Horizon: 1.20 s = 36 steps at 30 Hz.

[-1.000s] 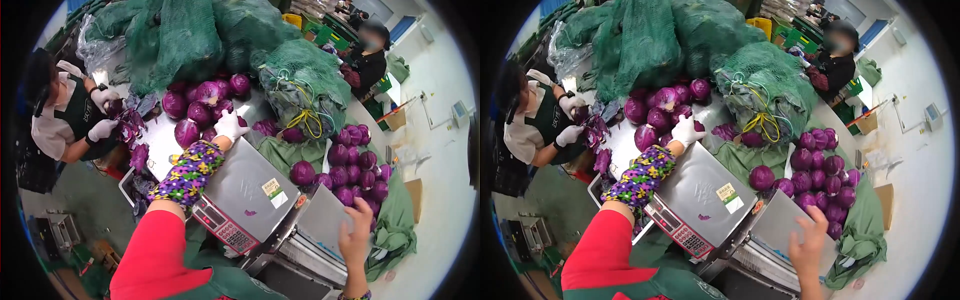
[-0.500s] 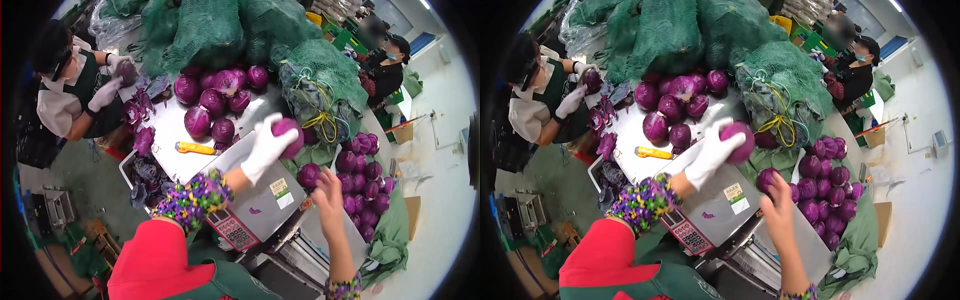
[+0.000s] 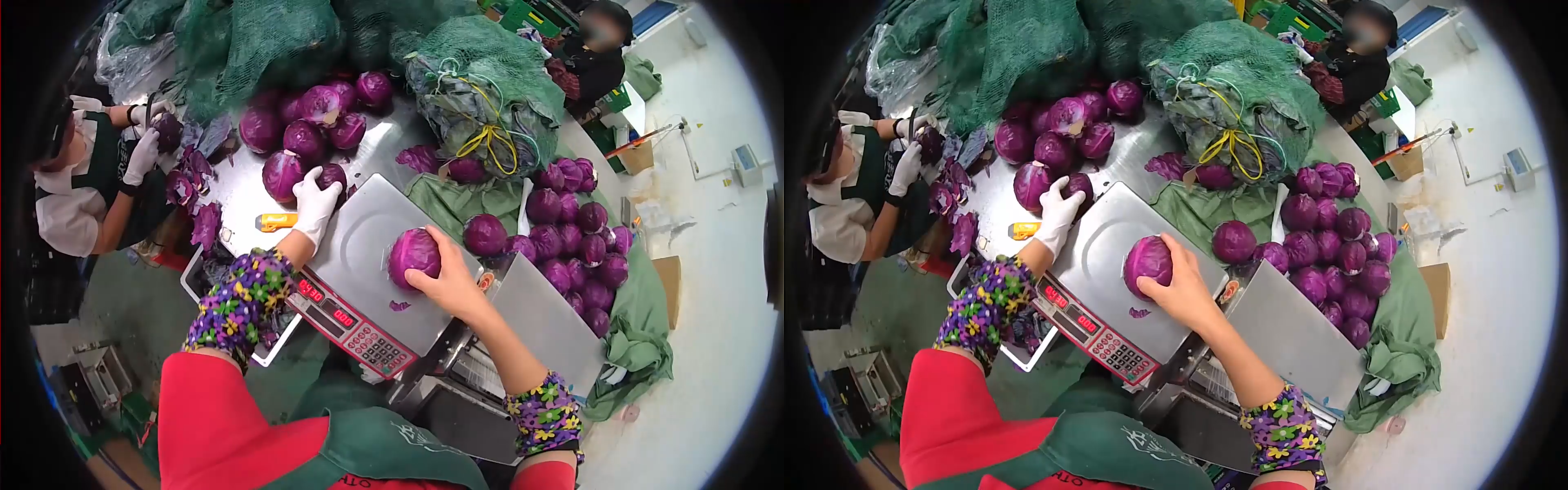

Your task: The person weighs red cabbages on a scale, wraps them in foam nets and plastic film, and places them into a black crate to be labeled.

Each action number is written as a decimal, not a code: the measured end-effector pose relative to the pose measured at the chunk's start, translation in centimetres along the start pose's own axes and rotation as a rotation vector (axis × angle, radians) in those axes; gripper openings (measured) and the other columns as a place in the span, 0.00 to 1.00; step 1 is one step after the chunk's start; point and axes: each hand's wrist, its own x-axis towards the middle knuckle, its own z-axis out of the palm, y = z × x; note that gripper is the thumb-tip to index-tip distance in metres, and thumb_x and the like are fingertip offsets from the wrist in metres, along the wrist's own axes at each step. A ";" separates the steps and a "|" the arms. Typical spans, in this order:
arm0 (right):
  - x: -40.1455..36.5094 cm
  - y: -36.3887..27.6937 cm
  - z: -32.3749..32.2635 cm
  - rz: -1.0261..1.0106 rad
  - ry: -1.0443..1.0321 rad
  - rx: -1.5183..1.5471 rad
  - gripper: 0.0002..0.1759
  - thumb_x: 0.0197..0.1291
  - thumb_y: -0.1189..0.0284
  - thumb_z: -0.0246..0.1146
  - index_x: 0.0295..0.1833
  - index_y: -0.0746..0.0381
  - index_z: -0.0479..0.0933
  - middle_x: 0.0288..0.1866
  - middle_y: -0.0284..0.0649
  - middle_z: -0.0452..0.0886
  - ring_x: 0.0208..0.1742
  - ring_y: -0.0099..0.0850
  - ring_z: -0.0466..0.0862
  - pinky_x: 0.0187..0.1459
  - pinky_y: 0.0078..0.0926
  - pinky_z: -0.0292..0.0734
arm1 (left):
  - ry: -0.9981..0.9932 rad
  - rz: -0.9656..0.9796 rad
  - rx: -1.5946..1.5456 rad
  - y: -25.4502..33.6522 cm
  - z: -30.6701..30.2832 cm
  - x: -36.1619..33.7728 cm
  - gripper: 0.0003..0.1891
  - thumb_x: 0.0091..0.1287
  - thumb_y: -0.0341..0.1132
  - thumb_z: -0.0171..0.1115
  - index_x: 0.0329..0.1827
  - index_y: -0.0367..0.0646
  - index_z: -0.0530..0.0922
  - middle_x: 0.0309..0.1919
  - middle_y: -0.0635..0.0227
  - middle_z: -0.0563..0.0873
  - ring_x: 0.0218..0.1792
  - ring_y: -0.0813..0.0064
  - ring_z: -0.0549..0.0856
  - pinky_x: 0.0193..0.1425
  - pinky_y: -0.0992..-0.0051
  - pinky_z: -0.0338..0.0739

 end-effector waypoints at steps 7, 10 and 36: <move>-0.1 -0.2 1.0 0.044 0.092 0.010 0.56 0.49 0.50 0.71 0.77 0.59 0.49 0.72 0.59 0.55 0.72 0.51 0.63 0.70 0.41 0.60 | 0.105 -0.282 0.297 5.5 2.6 1.1 0.46 0.49 0.52 0.73 0.72 0.52 0.62 0.64 0.49 0.67 0.64 0.44 0.69 0.62 0.52 0.73; 0.0 0.0 1.4 0.013 0.132 -0.001 0.57 0.49 0.49 0.71 0.77 0.60 0.48 0.73 0.59 0.55 0.73 0.52 0.61 0.71 0.42 0.60 | 0.138 -0.198 0.443 4.6 2.8 2.5 0.39 0.47 0.55 0.73 0.64 0.54 0.71 0.57 0.56 0.72 0.59 0.47 0.74 0.60 0.51 0.74; -19.0 9.7 -12.3 0.170 0.396 0.426 0.47 0.45 0.58 0.74 0.68 0.67 0.62 0.60 0.51 0.74 0.60 0.37 0.76 0.62 0.33 0.71 | -0.779 0.263 -0.465 14.8 8.2 -27.8 0.36 0.55 0.48 0.74 0.63 0.39 0.72 0.56 0.54 0.76 0.56 0.65 0.77 0.63 0.68 0.71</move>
